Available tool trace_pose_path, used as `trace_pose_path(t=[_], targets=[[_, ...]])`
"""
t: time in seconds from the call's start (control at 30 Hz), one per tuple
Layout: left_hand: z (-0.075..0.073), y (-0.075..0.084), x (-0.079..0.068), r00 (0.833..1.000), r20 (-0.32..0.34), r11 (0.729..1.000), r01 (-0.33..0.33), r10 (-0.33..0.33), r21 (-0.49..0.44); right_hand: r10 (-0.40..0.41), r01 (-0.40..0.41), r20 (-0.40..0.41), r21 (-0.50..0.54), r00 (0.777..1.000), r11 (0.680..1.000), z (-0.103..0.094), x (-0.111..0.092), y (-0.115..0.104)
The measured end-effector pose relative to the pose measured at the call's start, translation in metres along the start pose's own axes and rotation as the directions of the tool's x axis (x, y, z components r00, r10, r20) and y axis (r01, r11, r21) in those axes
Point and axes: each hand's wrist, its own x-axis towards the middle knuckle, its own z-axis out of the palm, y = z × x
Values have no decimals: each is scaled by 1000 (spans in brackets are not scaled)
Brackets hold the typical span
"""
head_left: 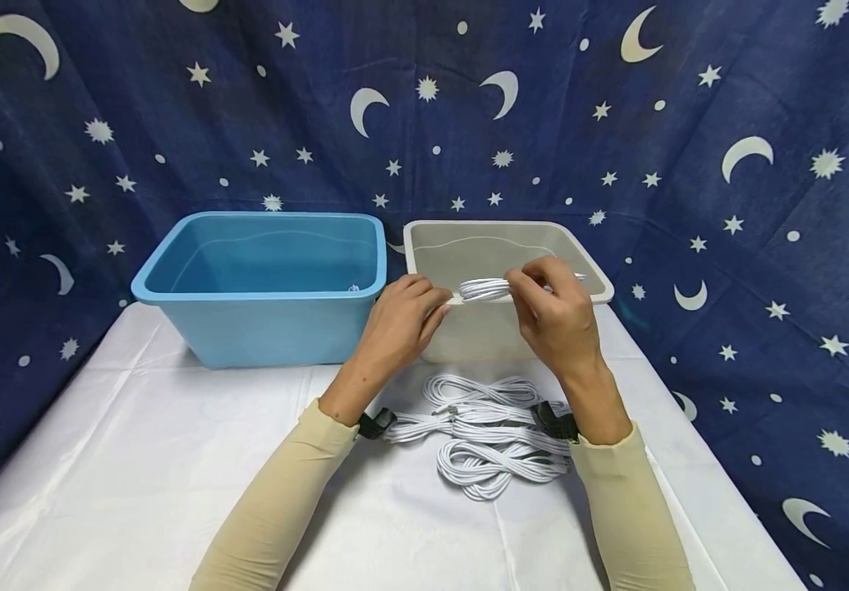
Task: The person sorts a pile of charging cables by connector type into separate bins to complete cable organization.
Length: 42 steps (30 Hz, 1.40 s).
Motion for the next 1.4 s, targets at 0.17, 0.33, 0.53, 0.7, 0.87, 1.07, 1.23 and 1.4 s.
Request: trace_pose_path(t=[0.17, 0.33, 0.53, 0.7, 0.87, 1.07, 1.23, 1.4], targets=[[1, 1, 0, 1000, 0, 1000, 2, -2, 2, -15, 15, -6, -23, 1000, 1000, 14, -2, 8], [1, 1, 0, 1000, -3, 1000, 4, -4, 9, 1, -1, -7, -64, 1000, 998, 25, -3, 12], [1, 0, 1, 1000, -8, 1000, -1, 1, 9, 31, -32, -4, -104, 999, 994, 30, -6, 15], [1, 0, 1, 1000, 4, 1000, 3, -3, 5, 55, -53, 21, -87, 998, 995, 31, -8, 17], [1, -1, -1, 1000, 5, 1000, 10, -10, 1, 68, -67, 22, -49, 997, 997, 28, -8, 16], [2, -2, -2, 1000, -11, 1000, 5, -5, -4, 75, -75, 14, -23, 997, 997, 20, -6, 13], [2, -3, -2, 1000, -13, 1000, 1, -1, -5, 76, -75, 48, -17, 996, 997, 13, -7, 10], [0, -2, 0, 1000, 11, 1000, 6, -6, -2, 75, -74, 104, -9, 992, 997, 7, -10, 5]])
